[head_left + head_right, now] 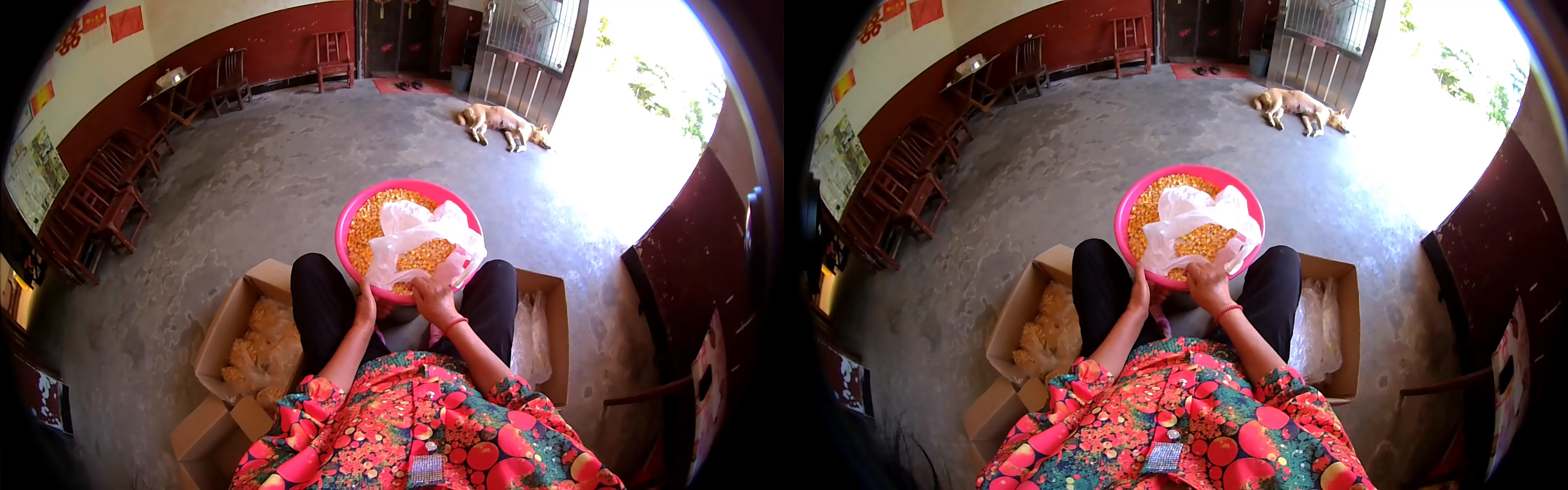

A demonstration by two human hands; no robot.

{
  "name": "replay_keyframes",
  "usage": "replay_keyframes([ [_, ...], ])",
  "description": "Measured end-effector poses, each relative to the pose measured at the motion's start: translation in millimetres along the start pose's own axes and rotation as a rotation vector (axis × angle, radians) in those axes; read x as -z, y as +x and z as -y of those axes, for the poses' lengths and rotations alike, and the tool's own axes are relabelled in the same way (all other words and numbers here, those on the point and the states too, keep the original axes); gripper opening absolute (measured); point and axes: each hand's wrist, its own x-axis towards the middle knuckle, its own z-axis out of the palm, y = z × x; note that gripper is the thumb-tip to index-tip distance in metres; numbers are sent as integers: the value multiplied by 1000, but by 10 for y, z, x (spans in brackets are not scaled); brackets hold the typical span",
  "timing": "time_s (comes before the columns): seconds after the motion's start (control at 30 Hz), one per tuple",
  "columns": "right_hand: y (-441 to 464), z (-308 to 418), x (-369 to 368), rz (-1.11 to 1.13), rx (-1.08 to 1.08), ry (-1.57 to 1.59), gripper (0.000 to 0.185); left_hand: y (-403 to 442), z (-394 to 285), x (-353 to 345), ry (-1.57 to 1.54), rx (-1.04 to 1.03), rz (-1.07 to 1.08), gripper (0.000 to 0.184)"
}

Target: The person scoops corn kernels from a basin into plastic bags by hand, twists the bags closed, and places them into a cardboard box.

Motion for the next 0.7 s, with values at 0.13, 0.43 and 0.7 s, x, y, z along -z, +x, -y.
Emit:
replay_keyframes([
  [0.13,19,57,13,-46,-3,18,7,-7,-15,-13,-16,-9,-42,80],
  [0.43,9,42,7,-54,7,11,5,-18,-43,-20,-53,-176,-280,52],
  [0.7,10,35,-8,-124,12,17,7,-122,-163,26,-69,-181,-237,33],
])
